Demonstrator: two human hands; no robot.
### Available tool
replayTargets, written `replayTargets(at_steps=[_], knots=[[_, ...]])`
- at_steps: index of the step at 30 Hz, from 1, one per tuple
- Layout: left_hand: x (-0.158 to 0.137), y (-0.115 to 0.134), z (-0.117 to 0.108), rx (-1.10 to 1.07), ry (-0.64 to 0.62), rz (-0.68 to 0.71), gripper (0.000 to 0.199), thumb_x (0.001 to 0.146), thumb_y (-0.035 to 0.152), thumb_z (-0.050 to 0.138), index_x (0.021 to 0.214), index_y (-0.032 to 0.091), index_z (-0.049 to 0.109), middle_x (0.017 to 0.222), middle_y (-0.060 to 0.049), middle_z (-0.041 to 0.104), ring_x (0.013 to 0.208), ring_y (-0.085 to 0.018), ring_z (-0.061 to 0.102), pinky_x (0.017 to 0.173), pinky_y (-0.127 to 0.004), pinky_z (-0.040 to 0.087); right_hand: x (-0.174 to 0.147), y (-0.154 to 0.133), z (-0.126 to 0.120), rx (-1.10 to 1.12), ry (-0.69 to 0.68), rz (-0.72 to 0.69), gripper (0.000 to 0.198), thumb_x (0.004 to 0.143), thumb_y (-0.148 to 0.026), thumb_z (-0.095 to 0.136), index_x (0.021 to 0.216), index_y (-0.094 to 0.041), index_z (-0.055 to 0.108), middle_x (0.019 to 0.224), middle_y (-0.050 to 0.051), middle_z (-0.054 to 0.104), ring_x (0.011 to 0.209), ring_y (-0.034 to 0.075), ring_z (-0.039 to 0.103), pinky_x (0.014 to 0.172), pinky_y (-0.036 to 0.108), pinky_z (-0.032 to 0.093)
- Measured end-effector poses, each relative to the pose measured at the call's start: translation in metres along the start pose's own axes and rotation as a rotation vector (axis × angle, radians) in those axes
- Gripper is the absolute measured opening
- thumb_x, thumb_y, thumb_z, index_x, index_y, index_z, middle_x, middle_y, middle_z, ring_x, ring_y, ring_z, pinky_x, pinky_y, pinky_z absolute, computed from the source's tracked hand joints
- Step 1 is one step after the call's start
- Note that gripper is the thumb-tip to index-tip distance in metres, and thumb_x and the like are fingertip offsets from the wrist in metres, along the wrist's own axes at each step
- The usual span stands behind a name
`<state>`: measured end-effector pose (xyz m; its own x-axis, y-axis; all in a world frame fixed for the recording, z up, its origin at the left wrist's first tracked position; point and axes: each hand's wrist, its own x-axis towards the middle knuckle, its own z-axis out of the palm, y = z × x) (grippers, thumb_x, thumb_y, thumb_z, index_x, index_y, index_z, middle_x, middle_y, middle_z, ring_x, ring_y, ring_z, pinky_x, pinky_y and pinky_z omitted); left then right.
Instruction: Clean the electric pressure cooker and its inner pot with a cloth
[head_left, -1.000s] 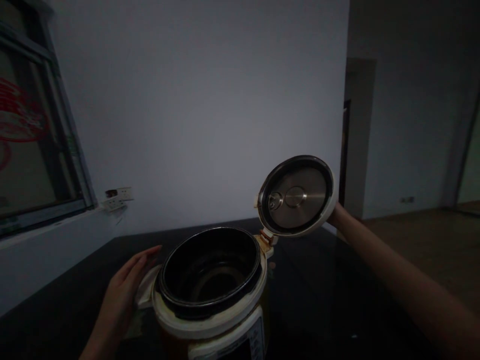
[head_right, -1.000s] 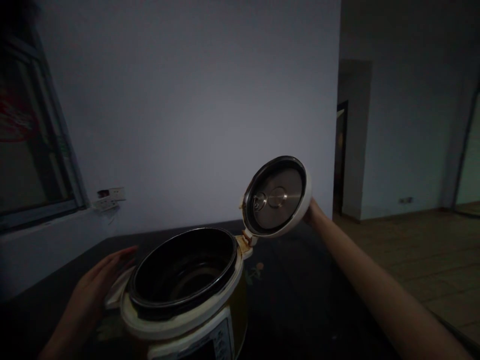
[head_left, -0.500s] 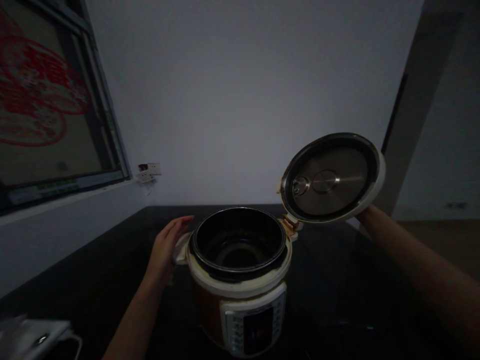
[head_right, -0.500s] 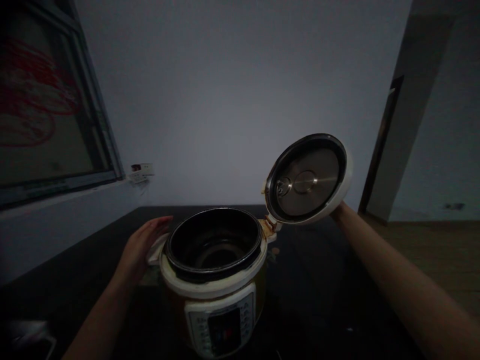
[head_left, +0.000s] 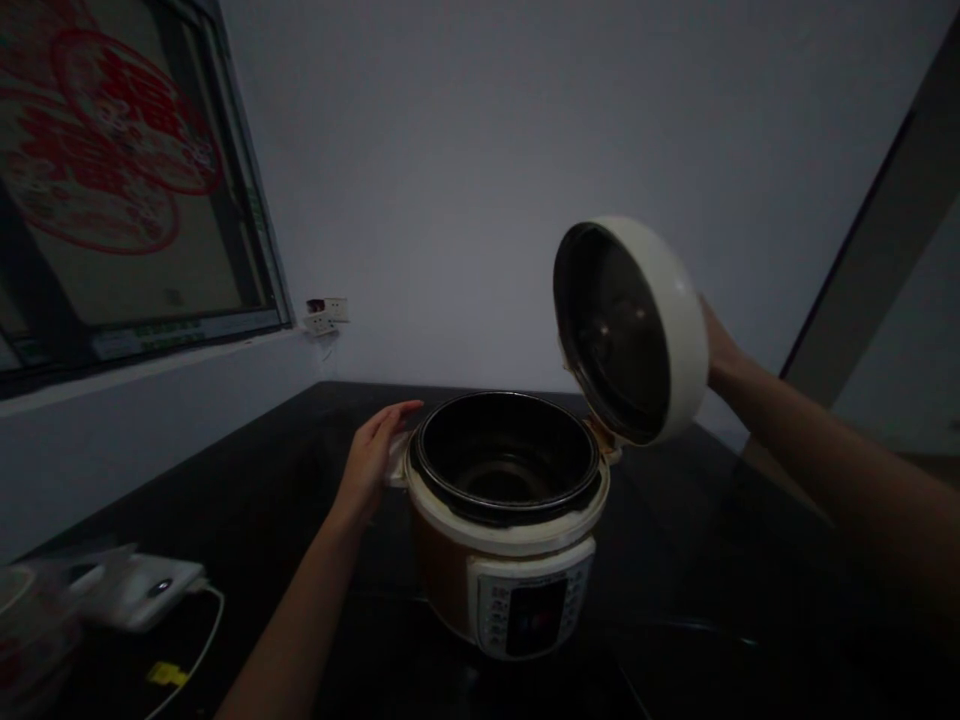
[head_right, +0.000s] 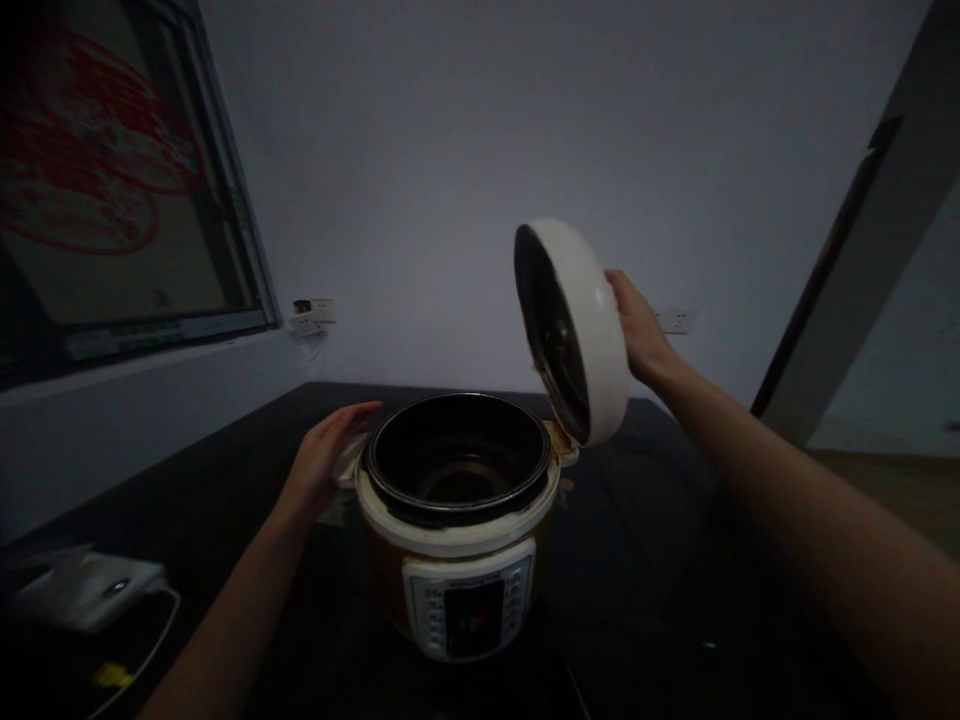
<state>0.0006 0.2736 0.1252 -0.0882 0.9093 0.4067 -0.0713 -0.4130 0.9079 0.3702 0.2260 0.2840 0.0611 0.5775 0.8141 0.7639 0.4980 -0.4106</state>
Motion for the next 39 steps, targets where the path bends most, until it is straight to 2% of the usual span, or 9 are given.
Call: replayTargets(at_steps=[6, 10, 14, 20, 27, 39], knots=[[0.002, -0.002, -0.002, 0.015, -0.028, 0.006, 0.049, 0.081, 0.058, 0.060, 0.104, 0.018, 0.075, 0.119, -0.012, 0.071, 0.115, -0.029, 0.060, 0.105, -0.044, 0.039, 0.009, -0.039, 0.044, -0.157, -0.174, -0.097, 0.034, 0.091, -0.030, 0.048, 0.117, -0.016, 0.065, 0.100, 0.010, 0.068, 0.090, 0.022, 0.060, 0.085, 0.037, 0.043], [0.004, -0.003, -0.002, -0.011, -0.028, 0.025, 0.045, 0.084, 0.056, 0.056, 0.104, 0.019, 0.074, 0.121, -0.012, 0.070, 0.119, -0.029, 0.059, 0.107, -0.044, 0.038, 0.000, -0.059, 0.074, -0.295, -0.368, -0.258, 0.036, 0.096, -0.028, 0.042, 0.124, -0.017, 0.063, 0.107, 0.013, 0.067, 0.096, 0.024, 0.059, 0.087, 0.036, 0.042], [0.005, -0.004, -0.002, -0.059, -0.035, 0.041, 0.043, 0.089, 0.052, 0.052, 0.110, 0.019, 0.070, 0.123, -0.012, 0.069, 0.119, -0.026, 0.061, 0.107, -0.043, 0.040, -0.011, -0.070, 0.093, -0.392, -0.478, -0.299, 0.037, 0.098, -0.030, 0.041, 0.127, -0.019, 0.061, 0.109, 0.015, 0.064, 0.094, 0.025, 0.060, 0.084, 0.036, 0.042], [0.009, -0.010, -0.001, -0.118, -0.009, 0.042, 0.044, 0.092, 0.051, 0.050, 0.121, 0.023, 0.064, 0.134, -0.012, 0.062, 0.122, -0.026, 0.060, 0.105, -0.044, 0.044, -0.020, -0.079, 0.106, -0.462, -0.562, -0.307, 0.037, 0.100, -0.031, 0.041, 0.129, -0.021, 0.060, 0.109, 0.015, 0.061, 0.094, 0.025, 0.060, 0.083, 0.034, 0.042], [0.008, -0.011, 0.000, -0.120, -0.027, 0.047, 0.039, 0.093, 0.047, 0.051, 0.118, 0.022, 0.068, 0.135, -0.011, 0.062, 0.127, -0.026, 0.056, 0.112, -0.045, 0.038, -0.029, -0.085, 0.118, -0.536, -0.637, -0.336, 0.038, 0.100, -0.034, 0.040, 0.130, -0.021, 0.060, 0.108, 0.016, 0.060, 0.093, 0.025, 0.059, 0.078, 0.033, 0.041], [0.003, -0.002, 0.002, -0.077, -0.079, 0.024, 0.041, 0.089, 0.046, 0.058, 0.119, 0.020, 0.068, 0.137, -0.012, 0.061, 0.129, -0.029, 0.054, 0.112, -0.046, 0.037, -0.040, -0.087, 0.129, -0.616, -0.645, -0.411, 0.036, 0.101, -0.034, 0.037, 0.126, -0.022, 0.061, 0.104, 0.014, 0.061, 0.089, 0.024, 0.057, 0.067, 0.031, 0.033]])
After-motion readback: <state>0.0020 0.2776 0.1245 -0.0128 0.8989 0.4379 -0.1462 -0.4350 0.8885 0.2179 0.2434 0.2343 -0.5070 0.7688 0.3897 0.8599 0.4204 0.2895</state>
